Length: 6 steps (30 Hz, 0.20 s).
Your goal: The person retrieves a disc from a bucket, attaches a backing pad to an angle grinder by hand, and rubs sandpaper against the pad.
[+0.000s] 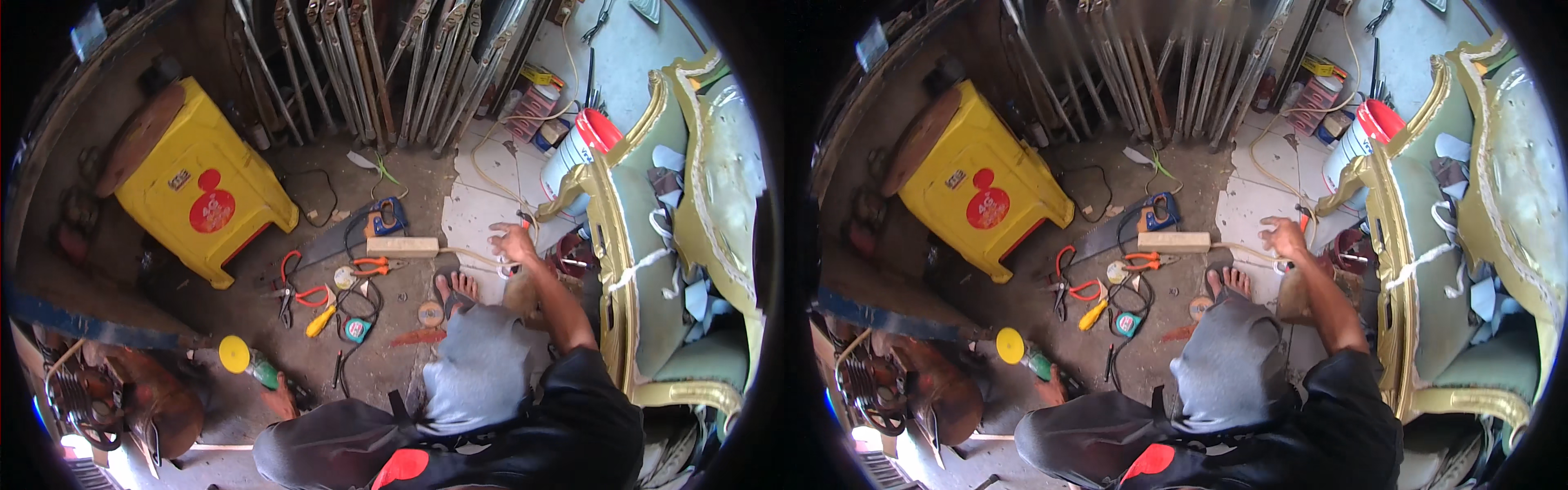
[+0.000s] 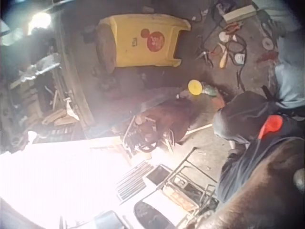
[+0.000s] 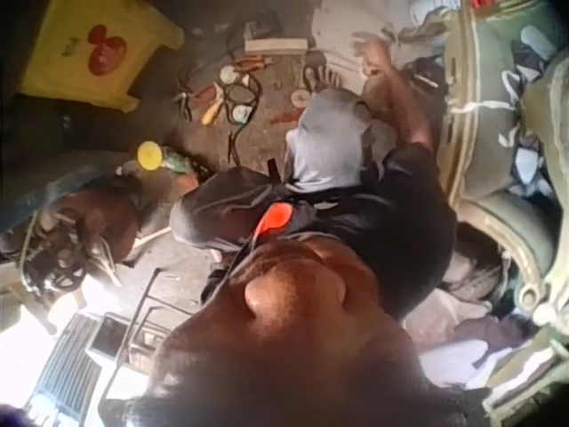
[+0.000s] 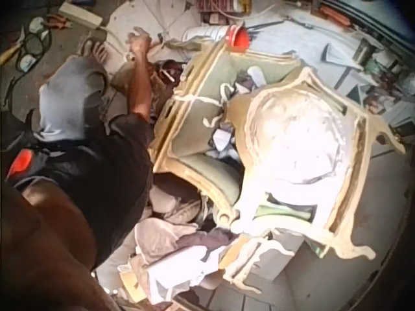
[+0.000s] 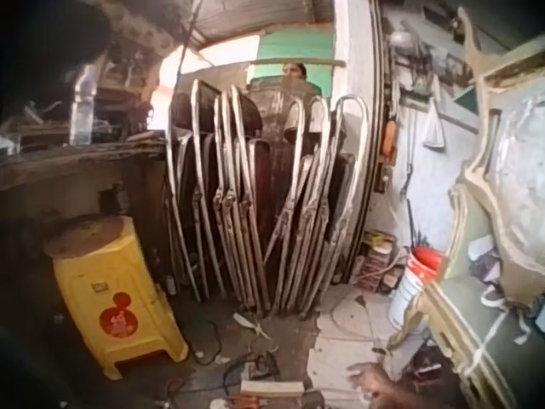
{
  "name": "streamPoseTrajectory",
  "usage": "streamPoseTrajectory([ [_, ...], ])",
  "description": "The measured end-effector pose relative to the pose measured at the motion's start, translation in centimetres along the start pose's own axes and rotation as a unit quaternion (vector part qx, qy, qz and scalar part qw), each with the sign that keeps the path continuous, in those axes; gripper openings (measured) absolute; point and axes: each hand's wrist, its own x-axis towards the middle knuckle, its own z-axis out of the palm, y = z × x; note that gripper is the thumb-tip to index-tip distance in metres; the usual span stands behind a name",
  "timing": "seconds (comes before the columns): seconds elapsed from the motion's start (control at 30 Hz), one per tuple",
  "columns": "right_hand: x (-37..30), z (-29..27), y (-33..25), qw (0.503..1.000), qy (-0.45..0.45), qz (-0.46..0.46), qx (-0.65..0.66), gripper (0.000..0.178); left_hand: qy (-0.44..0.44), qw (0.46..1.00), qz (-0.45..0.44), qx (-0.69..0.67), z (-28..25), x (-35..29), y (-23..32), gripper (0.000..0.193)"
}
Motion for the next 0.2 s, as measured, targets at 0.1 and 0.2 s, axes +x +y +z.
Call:
streamPoseTrajectory([
  [0.1, 7.6, -2.9, -0.7, 0.995, 0.057, 0.019, -0.077, 0.045, 0.019, 0.999, 0.042, 0.012, -0.2, 1.7, -4.0, 0.061],
  [0.2, 14.9, -6.3, -0.8, 0.994, 0.107, 0.014, 0.02, 0.045, -0.068, 0.997, 0.002, -0.048, -1.5, 1.6, -2.7, 0.063],
])
